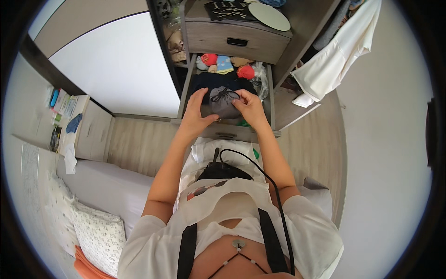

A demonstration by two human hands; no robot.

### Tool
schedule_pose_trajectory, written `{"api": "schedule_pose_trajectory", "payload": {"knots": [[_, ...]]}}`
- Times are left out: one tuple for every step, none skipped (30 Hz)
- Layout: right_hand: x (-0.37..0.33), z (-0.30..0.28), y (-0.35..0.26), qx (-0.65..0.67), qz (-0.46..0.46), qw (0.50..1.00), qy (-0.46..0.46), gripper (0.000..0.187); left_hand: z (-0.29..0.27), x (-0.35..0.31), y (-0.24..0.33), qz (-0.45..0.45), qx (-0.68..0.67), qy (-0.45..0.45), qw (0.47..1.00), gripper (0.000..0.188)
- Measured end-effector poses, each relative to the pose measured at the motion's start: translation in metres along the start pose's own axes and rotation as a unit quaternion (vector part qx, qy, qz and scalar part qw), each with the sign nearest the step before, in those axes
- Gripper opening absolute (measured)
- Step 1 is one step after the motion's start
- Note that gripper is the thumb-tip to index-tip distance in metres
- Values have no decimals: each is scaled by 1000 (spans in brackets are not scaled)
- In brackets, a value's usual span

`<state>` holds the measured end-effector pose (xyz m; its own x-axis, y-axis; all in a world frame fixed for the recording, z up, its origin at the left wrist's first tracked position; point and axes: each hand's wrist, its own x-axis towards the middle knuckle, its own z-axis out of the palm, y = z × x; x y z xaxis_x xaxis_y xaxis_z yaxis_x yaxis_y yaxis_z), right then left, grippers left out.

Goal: The person organizes items in a drawer, removing a sheet of labels, a gray pouch, a mirror, and several packaged items, then places a mirror and two boxes on a bed.

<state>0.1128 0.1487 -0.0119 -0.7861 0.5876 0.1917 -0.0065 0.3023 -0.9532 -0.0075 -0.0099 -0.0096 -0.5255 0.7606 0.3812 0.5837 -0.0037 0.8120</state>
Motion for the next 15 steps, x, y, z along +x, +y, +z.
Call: {"api": "schedule_pose_trajectory", "payload": {"knots": [[1,-2,-5,64,24,998,-16,12,0,2,1,0,-23,-17,1000,73],[1,-3,-12,134,8,991,-21,9,-1,5,3,1,-46,-34,998,73],[-1,-6,-21,171,14,985,-14,9,-1,8,6,0,-68,-49,996,73],[-3,-6,-32,209,22,978,-10,9,-3,8,11,-73,-130,-88,985,69],[-4,-6,-37,248,29,968,-8,9,-1,8,11,-97,-180,-94,974,62],[-4,-8,-33,258,33,966,-14,8,3,8,10,-121,-229,-99,961,55],[-4,-10,-33,252,38,967,0,8,6,8,10,-145,-278,-103,944,49],[-3,-10,-34,247,44,968,13,9,8,9,11,-150,-274,-95,945,44],[-2,-11,-33,242,49,969,25,9,9,10,13,-156,-271,-88,946,39],[0,-13,-30,240,59,969,31,15,10,11,14,-161,-266,-79,947,35],[0,-13,-28,212,62,975,25,18,12,11,11,-161,-293,-54,941,33],[-1,-11,-27,184,65,981,19,22,14,11,7,-159,-320,-28,934,31],[-2,-7,-26,156,66,986,12,26,15,11,5,-156,-345,-1,926,30],[-3,0,-21,134,39,990,-1,35,14,11,5,-170,-371,11,913,29],[-7,5,-21,125,50,991,-17,36,11,11,5,-182,-396,25,900,29]]}}
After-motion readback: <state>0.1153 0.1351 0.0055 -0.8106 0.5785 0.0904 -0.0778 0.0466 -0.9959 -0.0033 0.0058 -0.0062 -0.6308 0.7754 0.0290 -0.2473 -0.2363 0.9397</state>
